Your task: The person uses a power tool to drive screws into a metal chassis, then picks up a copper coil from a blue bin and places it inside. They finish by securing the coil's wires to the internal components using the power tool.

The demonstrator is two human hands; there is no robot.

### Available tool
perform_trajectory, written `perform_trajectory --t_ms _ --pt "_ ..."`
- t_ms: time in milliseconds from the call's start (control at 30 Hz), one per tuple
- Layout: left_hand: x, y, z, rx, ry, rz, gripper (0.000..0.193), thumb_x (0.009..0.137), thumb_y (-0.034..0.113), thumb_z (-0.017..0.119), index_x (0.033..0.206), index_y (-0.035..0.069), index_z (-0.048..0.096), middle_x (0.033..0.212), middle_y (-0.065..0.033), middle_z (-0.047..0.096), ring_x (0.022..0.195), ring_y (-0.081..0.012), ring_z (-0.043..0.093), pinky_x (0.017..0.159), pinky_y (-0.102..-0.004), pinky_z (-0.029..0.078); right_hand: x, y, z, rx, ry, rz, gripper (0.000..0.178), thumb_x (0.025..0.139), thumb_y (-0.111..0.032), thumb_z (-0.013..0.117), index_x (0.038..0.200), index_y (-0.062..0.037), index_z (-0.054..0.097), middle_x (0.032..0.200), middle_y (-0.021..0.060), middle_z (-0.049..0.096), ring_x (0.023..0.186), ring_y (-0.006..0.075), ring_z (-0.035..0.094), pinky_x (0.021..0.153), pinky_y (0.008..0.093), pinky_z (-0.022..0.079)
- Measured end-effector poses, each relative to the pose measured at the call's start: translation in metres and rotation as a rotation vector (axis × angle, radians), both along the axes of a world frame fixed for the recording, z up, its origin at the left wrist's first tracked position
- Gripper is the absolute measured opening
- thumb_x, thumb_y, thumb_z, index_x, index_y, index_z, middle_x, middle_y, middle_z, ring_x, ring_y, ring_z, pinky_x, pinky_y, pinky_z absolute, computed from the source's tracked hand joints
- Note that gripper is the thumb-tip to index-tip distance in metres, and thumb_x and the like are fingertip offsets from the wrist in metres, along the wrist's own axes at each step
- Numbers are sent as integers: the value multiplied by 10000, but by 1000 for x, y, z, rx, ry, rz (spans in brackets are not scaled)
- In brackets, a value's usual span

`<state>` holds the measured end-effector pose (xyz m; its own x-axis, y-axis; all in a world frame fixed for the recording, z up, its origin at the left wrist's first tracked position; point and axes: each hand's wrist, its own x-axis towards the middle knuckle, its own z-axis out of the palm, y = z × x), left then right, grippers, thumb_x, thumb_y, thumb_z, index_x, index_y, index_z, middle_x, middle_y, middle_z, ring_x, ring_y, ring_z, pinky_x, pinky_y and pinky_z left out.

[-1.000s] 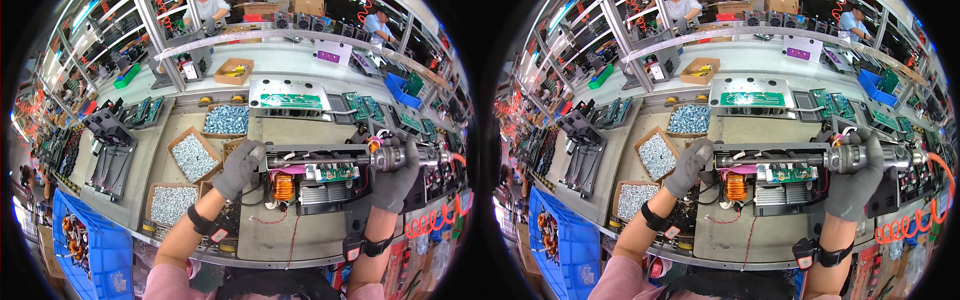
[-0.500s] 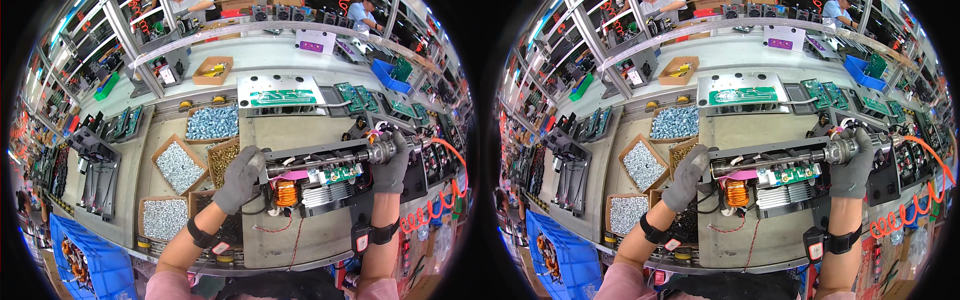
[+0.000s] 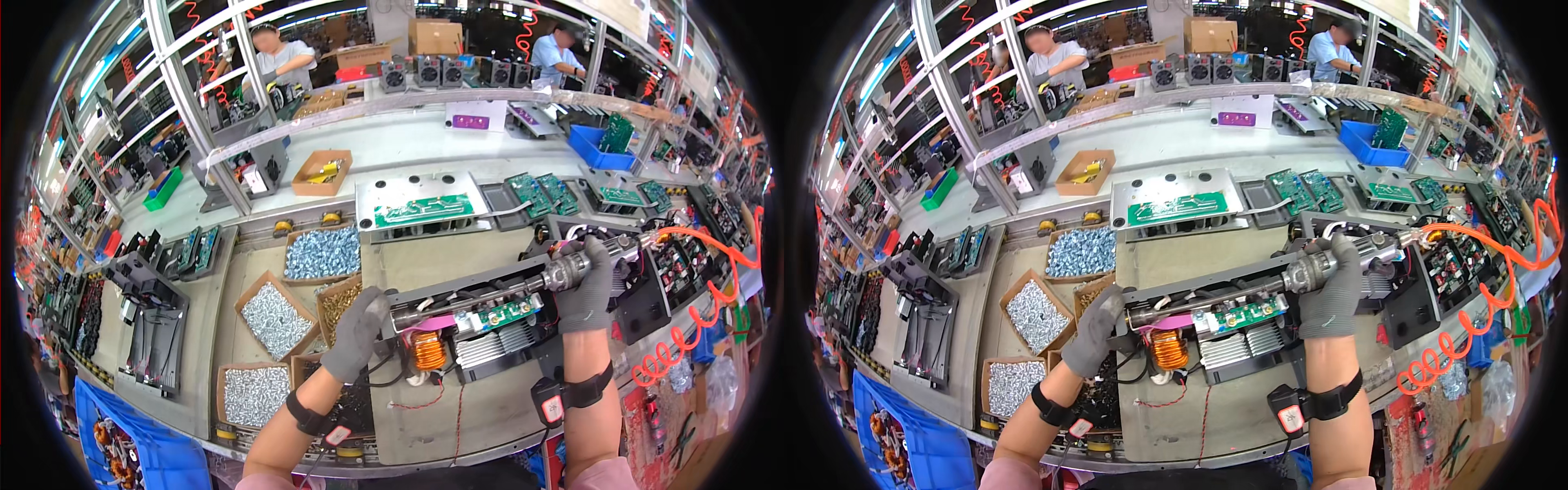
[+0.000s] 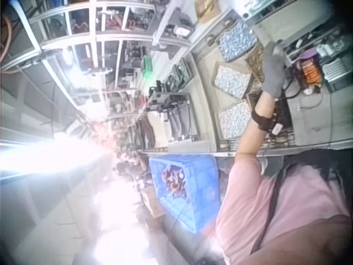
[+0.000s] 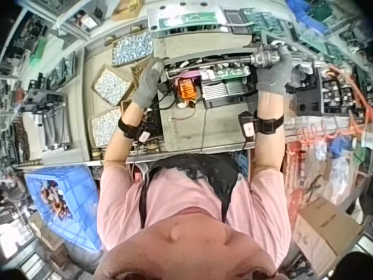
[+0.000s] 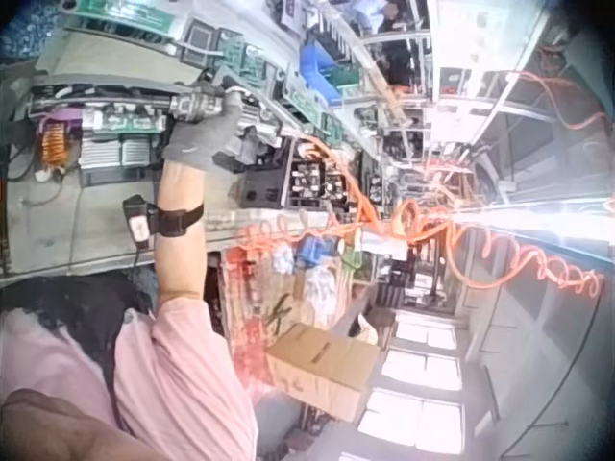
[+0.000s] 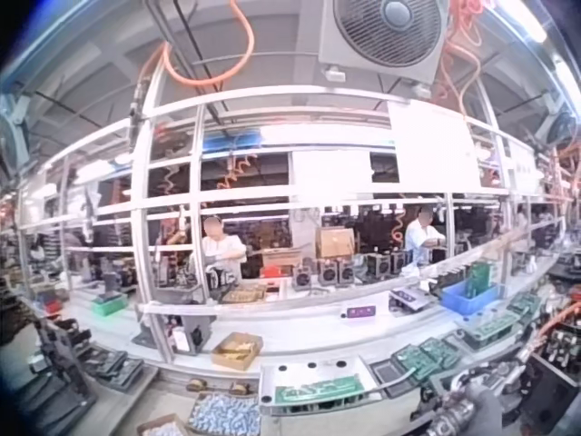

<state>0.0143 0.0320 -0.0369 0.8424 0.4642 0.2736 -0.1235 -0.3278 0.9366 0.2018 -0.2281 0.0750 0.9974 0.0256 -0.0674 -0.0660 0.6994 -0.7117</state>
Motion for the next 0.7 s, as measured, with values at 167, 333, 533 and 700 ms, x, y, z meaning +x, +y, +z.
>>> perform_trajectory --t_ms 167,333,533,700 --pt "8 -7 24 69 185 -21 318 909 152 476 1197 30 529 1020 -169 618 910 -271 603 800 -334 477 9 -5 -6 -3 -43 -41 232 868 -273 593 864 -43 568 755 90 596 677 195 597 617 338 528" --pt "17 3 -5 -82 2 42 285 923 184 475 1154 31 543 986 -165 609 867 -278 596 780 -343 475 12 -3 -4 33 26 8 265 873 -260 599 881 4 577 786 105 612 700 218 606 649 341 535" --pt "3 5 16 271 206 -11 254 916 185 496 1093 22 575 1058 -164 589 901 -332 603 769 -356 489 18 1 -17 24 -4 83 248 874 -304 597 864 -56 587 778 62 617 710 184 623 621 301 533" --pt "4 -17 34 215 111 9 349 929 249 481 1184 16 531 1146 -211 555 1012 -385 577 863 -394 473 16 -14 -17 36 -40 54 273 872 -313 603 850 -44 567 755 68 600 628 175 583 580 277 511"
